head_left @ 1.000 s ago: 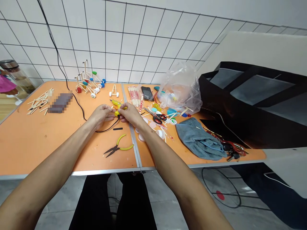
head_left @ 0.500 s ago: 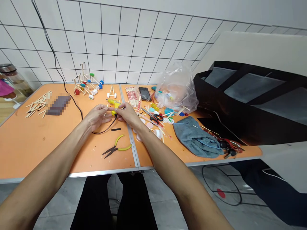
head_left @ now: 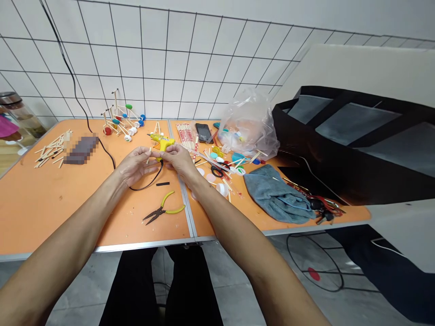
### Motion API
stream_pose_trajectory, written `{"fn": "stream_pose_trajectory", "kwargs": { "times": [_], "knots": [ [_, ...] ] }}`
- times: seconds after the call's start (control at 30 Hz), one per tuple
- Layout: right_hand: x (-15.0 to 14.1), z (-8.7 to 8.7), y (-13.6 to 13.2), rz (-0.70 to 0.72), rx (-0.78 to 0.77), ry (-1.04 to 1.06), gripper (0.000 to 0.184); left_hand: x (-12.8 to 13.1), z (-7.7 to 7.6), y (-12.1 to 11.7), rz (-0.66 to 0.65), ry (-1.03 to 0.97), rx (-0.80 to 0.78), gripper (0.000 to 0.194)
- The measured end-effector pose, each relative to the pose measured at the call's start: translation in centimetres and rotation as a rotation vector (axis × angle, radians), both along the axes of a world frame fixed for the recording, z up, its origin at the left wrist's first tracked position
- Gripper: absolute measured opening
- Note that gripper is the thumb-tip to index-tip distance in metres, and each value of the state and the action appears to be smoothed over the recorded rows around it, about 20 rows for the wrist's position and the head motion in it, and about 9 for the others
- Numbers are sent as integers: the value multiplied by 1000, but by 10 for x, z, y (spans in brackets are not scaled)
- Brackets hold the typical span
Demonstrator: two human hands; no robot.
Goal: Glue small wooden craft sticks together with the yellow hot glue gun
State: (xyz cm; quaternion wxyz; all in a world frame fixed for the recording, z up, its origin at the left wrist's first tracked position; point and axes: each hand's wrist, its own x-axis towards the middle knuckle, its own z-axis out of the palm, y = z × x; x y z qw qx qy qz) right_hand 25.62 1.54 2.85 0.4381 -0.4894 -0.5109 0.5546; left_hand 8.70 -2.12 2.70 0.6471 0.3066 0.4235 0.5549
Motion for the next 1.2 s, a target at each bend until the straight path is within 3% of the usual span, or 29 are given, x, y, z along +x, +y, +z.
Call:
{"fn": "stream_pose_trajectory", "kwargs": {
  "times": [0.23, 0.43, 0.8, 0.97, 1.2],
  "knots": [
    [-3, -3, 2, 9, -14, 139, 52, 2, -1, 0, 12, 48, 114, 37],
    [-3, -2, 4, 70, -117, 326, 42, 5, -5, 1, 29, 72, 203, 35],
    [-9, 0, 4, 64, -81, 410, 39, 18, 0, -9, -29, 166, 247, 27],
    [-9, -2, 3, 31, 8, 366, 41, 6, 6, -7, 92, 226, 195, 21],
    [-2, 0, 3, 75, 282, 162, 60, -11, 17, 1, 291, 325, 188, 19]
  ]
}}
